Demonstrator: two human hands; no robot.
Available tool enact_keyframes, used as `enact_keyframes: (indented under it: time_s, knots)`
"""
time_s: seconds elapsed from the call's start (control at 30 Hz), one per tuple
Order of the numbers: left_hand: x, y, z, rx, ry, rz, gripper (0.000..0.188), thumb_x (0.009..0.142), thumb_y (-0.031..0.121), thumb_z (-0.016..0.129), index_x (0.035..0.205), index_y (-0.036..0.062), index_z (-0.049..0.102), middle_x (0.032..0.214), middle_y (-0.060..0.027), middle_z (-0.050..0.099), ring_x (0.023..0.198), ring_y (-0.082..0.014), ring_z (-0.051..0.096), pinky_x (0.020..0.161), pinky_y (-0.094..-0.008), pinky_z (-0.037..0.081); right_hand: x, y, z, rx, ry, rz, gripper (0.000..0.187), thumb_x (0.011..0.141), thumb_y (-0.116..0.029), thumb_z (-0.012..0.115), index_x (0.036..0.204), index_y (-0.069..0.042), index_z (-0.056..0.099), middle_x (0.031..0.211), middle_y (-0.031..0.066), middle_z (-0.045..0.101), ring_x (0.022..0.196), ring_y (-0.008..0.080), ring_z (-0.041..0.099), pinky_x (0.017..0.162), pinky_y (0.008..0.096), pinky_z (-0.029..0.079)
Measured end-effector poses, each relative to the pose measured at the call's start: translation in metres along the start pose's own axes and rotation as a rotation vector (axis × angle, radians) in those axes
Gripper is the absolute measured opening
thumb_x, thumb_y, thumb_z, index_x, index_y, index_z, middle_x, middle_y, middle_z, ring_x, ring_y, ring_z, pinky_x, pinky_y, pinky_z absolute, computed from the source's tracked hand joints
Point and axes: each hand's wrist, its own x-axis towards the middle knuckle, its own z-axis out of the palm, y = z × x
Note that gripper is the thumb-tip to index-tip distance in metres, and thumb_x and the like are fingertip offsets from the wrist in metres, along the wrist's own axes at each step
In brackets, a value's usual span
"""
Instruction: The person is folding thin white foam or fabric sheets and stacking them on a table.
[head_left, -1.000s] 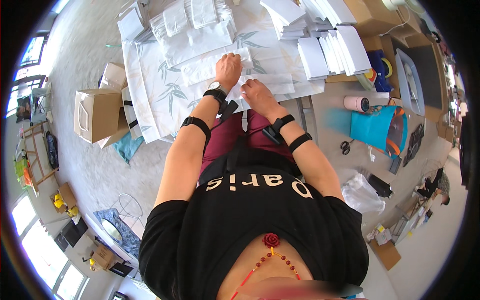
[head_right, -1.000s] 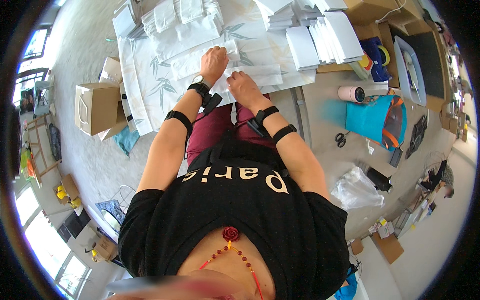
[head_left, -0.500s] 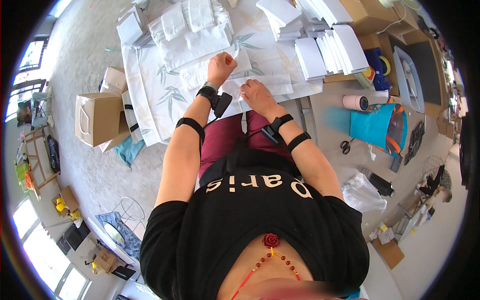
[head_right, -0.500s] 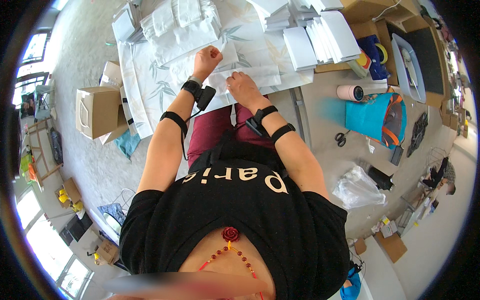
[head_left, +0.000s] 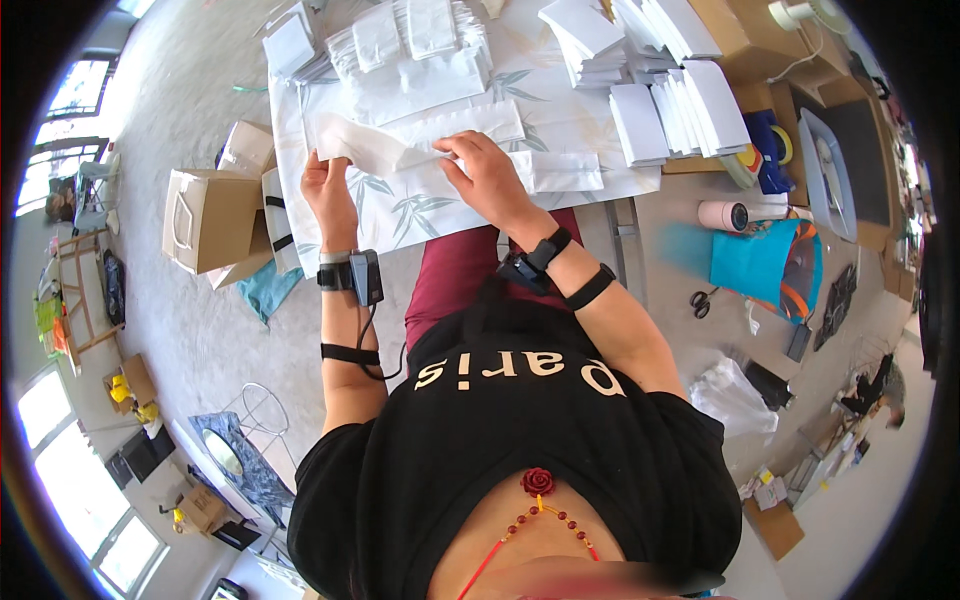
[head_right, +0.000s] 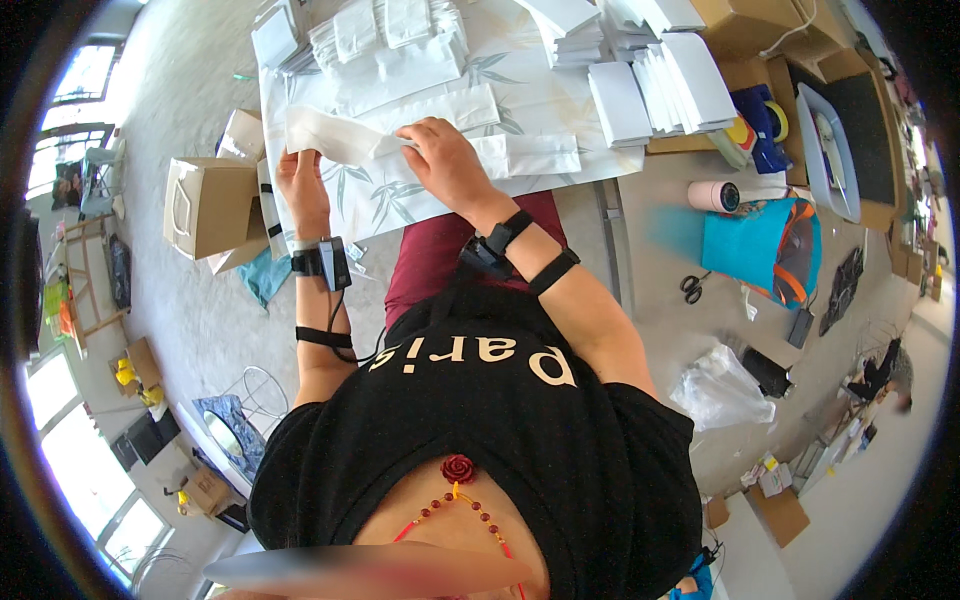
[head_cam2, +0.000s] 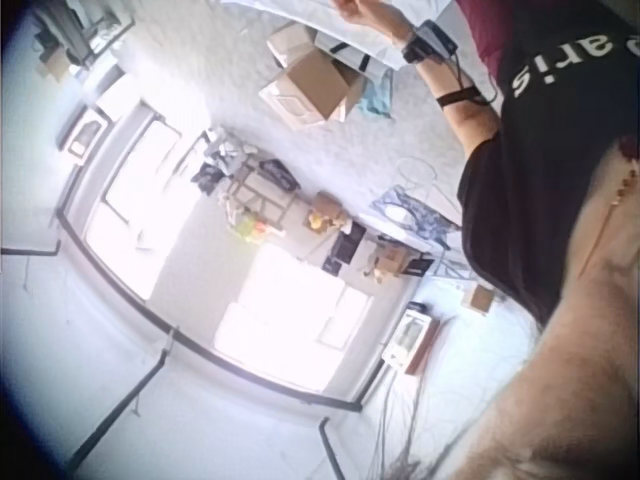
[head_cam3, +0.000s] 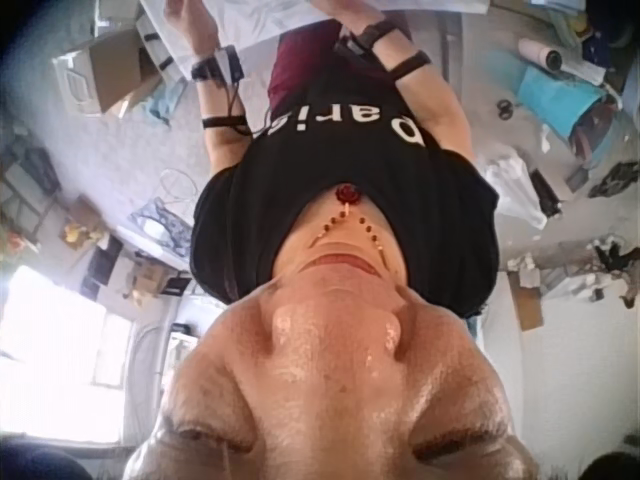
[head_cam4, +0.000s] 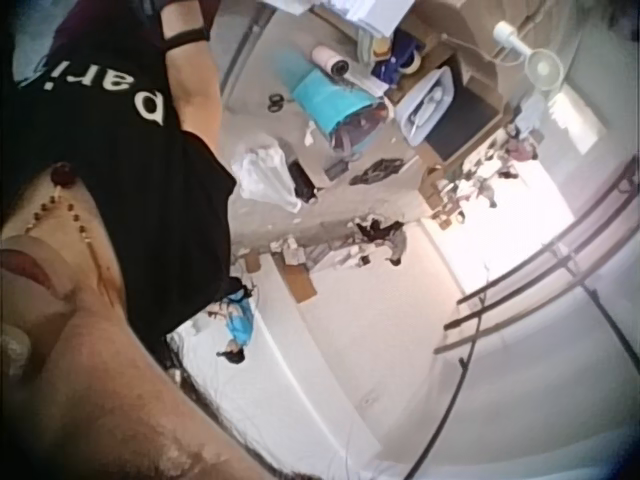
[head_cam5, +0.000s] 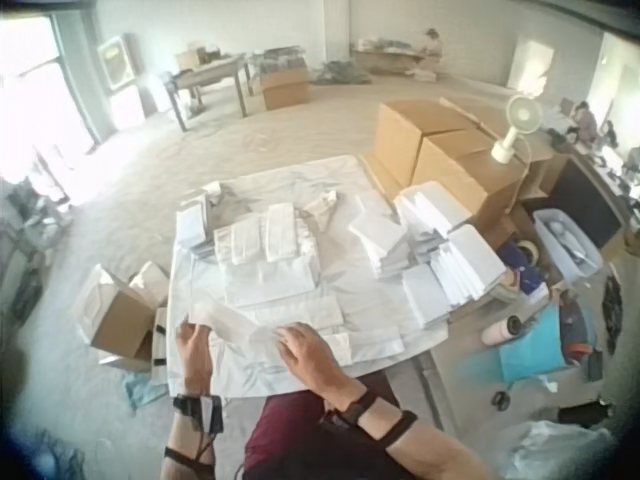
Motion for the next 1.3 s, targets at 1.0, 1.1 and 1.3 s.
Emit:
enact_keyframes:
  time_s: [1.0,1.1,1.3]
  knots:
    - [-0.049,-0.07,0.063,1.058,-0.408,0.457,0.009,0.084,0.009,0.071,0.088,0.0047,0.065,0.083,-0.0092,0.067,0.08,-0.0283,0.068,0.071,-0.0389,0.054,-0.063,0.045,0.023,0.052,0.103,0.433,0.014,0.093,-0.009,0.068,0.102,0.002,0.071,0.087,0.0194,0.075,0.08,0.0325,0.076,0.071,0.0377,0.058]
    - [-0.047,-0.069,0.057,1.023,-0.374,0.462,0.01,0.083,0.011,0.07,0.084,0.0054,0.062,0.08,-0.0099,0.064,0.079,-0.0317,0.065,0.071,-0.0428,0.052,-0.066,0.051,0.025,0.036,0.098,0.473,0.015,0.093,-0.01,0.068,0.101,0.002,0.071,0.084,0.0188,0.075,0.078,0.0312,0.076,0.07,0.0376,0.058]
    - [-0.049,-0.07,0.034,0.882,-0.143,0.342,0.01,0.084,0.006,0.073,0.089,0.0047,0.065,0.083,-0.0091,0.065,0.075,-0.0259,0.065,0.069,-0.0375,0.053,-0.074,0.062,0.029,0.023,0.15,0.504,0.015,0.093,-0.011,0.067,0.097,0.002,0.071,0.08,0.0176,0.075,0.072,0.0289,0.075,0.069,0.0364,0.057]
